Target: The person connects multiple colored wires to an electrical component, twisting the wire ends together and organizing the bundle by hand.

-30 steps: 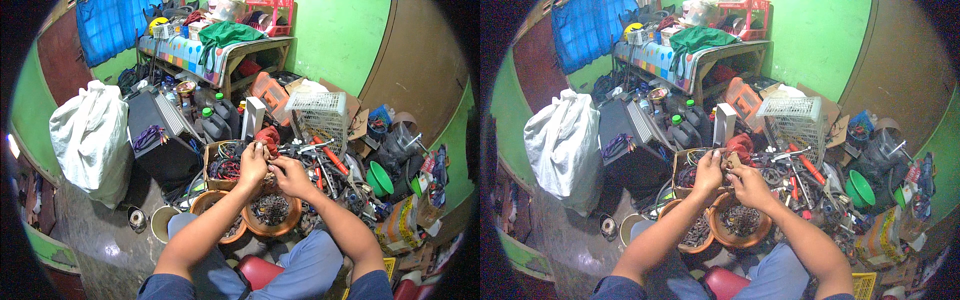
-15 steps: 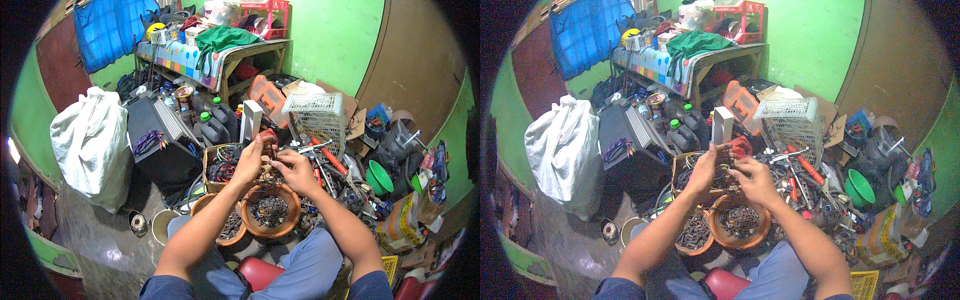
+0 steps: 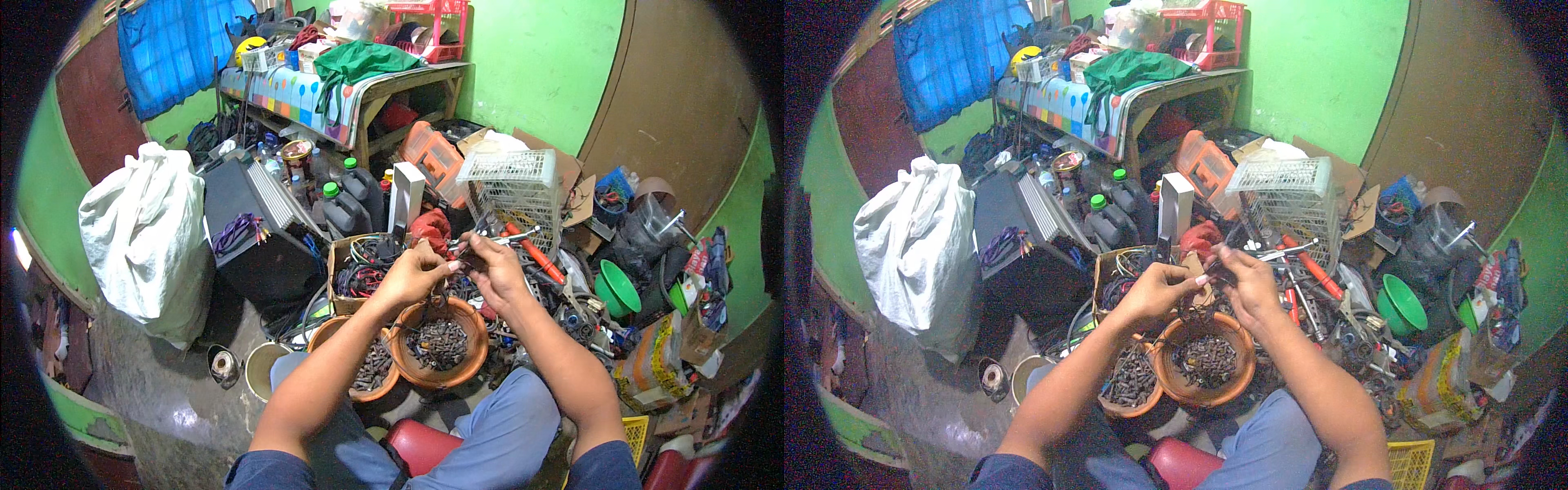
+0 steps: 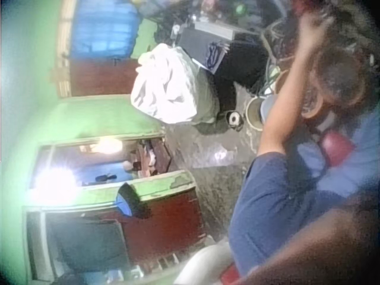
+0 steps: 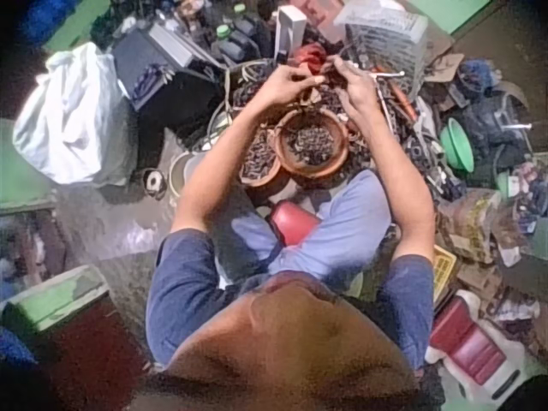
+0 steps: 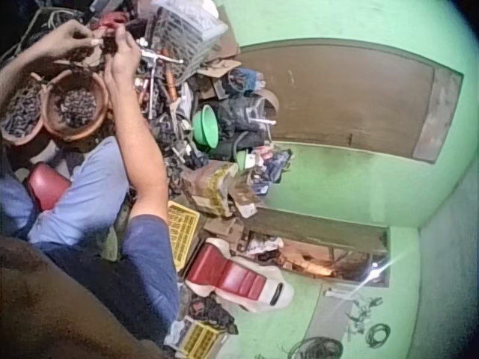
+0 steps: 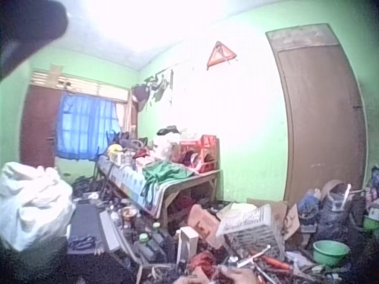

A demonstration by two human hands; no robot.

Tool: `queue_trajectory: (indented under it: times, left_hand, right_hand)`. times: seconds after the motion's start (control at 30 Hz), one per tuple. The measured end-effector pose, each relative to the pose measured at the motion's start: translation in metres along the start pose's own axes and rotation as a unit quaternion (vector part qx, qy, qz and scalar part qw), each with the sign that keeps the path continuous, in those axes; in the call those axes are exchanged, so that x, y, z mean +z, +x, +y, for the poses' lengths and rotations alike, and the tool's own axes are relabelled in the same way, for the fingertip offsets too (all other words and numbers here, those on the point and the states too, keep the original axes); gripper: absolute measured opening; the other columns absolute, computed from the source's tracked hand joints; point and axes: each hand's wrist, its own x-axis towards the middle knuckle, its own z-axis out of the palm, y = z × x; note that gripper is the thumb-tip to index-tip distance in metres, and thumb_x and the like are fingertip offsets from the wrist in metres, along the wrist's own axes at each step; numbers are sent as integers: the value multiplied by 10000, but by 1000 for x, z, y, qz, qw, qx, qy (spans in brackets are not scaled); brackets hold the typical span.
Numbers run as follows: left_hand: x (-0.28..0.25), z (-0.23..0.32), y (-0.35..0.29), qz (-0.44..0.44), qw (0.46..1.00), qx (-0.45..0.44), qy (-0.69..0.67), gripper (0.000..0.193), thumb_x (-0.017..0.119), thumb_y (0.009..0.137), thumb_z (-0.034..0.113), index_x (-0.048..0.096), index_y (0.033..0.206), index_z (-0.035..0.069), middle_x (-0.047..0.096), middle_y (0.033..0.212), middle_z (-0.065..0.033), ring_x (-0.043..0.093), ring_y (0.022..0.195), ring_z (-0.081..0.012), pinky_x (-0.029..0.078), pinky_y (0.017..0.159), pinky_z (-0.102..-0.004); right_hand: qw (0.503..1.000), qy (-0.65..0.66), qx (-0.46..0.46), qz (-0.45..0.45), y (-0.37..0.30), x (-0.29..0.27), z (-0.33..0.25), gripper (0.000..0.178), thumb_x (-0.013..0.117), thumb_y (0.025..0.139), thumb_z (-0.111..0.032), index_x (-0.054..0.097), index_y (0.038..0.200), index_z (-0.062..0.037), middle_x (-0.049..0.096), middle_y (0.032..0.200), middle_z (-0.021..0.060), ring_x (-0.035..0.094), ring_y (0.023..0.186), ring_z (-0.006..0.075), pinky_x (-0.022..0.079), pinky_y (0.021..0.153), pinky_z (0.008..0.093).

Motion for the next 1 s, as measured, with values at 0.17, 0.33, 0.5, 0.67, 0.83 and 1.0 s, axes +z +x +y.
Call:
queue_trajectory:
  times: [0.17, 0.33, 0.5, 0.67, 0.83, 1.0]
  left_hand:
    - [-30, 19, -2, -8, 997, -15, 74, 344, 729, 889, 358, 767, 934, 20, 696, 741, -17, 580, 697, -80, 488, 658, -294]
    - [-51, 39, -11, 49, 994, -31, 89, 295, 767, 856, 300, 768, 943, 18, 726, 801, -44, 612, 751, -91, 500, 713, -299]
    - [-47, 26, -7, 44, 998, -29, 45, 288, 740, 882, 287, 754, 956, 9, 726, 817, -45, 620, 768, -91, 499, 735, -290]
    - [-50, 19, -4, 109, 994, -7, -25, 283, 705, 914, 266, 732, 1027, 8, 731, 867, -49, 633, 818, -99, 506, 774, -292]
    - [-48, 46, -14, 99, 994, -31, 23, 338, 755, 857, 325, 753, 1088, 79, 739, 999, -84, 657, 908, -130, 501, 864, -296]
    - [-47, 42, -16, 85, 988, 34, 128, 338, 813, 773, 350, 778, 1056, 168, 743, 937, -105, 696, 878, -197, 512, 804, -332]
  right_hand:
    - [999, 36, -36, -12, 7, -18, -14, 223, 633, 967, -199, 664, 1079, -8, 674, 902, 58, 650, 801, 148, 522, 700, 274]
    - [969, -239, -57, -20, 1, -5, -15, 202, 658, 951, -162, 709, 1022, 21, 652, 793, 36, 569, 675, 80, 416, 533, 219]
    - [828, -497, -253, -65, -1, -2, -5, 151, 674, 887, -86, 728, 969, 29, 695, 809, 119, 642, 691, 197, 495, 647, 343]
    - [735, -593, -317, -90, -5, 4, -6, 162, 675, 850, -61, 734, 992, -10, 676, 840, 194, 668, 768, 345, 514, 716, 409]
    - [703, -644, -282, -112, -10, 0, -10, 163, 674, 854, -74, 729, 994, -12, 651, 829, 189, 651, 792, 368, 506, 730, 443]
    - [674, -659, -300, -146, -12, 1, -16, 165, 662, 857, -46, 714, 1006, 3, 624, 839, 183, 640, 799, 369, 502, 727, 441]
